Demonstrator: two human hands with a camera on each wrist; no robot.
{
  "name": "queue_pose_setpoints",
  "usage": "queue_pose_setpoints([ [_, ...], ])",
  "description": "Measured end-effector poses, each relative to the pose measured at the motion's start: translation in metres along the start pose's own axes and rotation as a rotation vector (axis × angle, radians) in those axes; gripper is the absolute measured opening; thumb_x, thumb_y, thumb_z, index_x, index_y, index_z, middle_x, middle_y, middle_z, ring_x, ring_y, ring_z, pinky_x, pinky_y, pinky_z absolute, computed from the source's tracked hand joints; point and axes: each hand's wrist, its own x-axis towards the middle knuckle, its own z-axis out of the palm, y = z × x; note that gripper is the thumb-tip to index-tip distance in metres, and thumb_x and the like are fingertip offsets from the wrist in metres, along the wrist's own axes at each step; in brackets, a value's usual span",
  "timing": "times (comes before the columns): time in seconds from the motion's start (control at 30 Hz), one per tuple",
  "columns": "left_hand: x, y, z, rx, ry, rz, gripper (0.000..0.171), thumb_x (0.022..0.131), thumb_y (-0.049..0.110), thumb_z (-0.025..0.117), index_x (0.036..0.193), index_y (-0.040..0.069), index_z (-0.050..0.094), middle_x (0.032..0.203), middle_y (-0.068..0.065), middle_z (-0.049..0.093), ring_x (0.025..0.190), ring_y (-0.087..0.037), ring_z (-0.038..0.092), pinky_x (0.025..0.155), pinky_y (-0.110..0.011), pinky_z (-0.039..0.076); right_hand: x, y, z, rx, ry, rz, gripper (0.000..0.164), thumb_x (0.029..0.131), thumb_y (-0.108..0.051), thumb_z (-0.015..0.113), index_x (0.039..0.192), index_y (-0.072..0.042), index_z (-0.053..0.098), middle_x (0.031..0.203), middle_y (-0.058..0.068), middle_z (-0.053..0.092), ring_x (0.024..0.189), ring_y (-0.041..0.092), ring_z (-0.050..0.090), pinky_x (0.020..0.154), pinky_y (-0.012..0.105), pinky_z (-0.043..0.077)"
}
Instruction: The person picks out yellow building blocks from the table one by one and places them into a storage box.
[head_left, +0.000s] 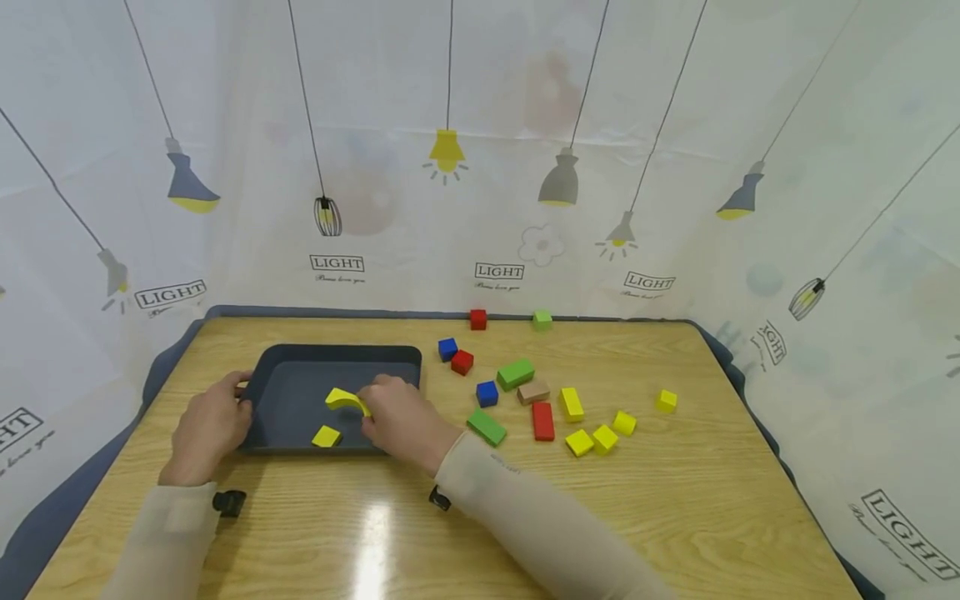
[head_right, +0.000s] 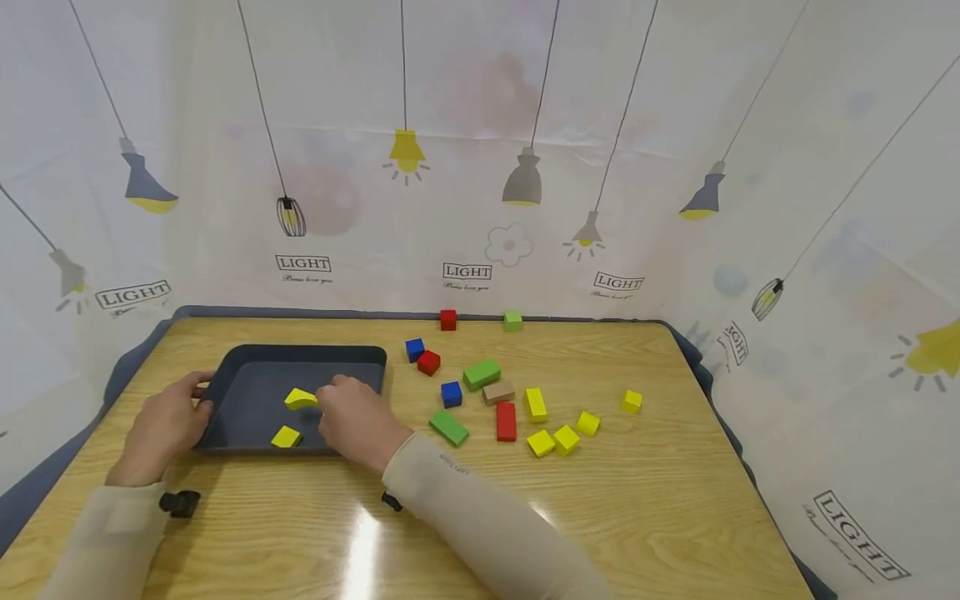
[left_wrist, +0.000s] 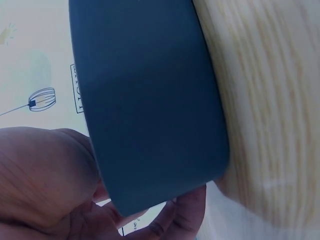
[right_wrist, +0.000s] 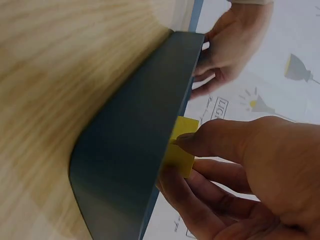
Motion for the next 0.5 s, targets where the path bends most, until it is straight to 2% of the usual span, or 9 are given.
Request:
queue_pose_setpoints([
  [0.3, -0.003, 0.001, 0.0011, -0.017, -0.004, 0.016, 0.049, 0.101, 0.008, 0.049, 0.149, 0.001, 0.041, 0.133, -0.03, 0.055, 0.085, -0.038, 0.064, 0.049, -0.038, 0.044, -0.0017, -0.006, 0.007, -0.041, -0.03, -0.06, 0.031, 0.092, -0.028, 0.076, 0.117, -0.009, 0.072, 0.097, -0.004, 0.063, 0.079, 0.003, 0.05, 0.068, 0.012, 0.046],
  [0.5, -0.0027, 0.0002, 0.0015, -0.022, -0.002, 0.013, 0.049, 0.102, 0.009, 0.047, 0.15, 0.002, 0.041, 0.134, -0.029, 0.054, 0.076, -0.031, 0.063, 0.046, -0.036, 0.042, -0.0082, -0.0057, 0.0045, -0.049, -0.018, -0.084, 0.037, 0.095, -0.028, 0.073, 0.125, -0.008, 0.069, 0.111, 0.002, 0.065, 0.084, 0.004, 0.058, 0.07, 0.012, 0.048],
])
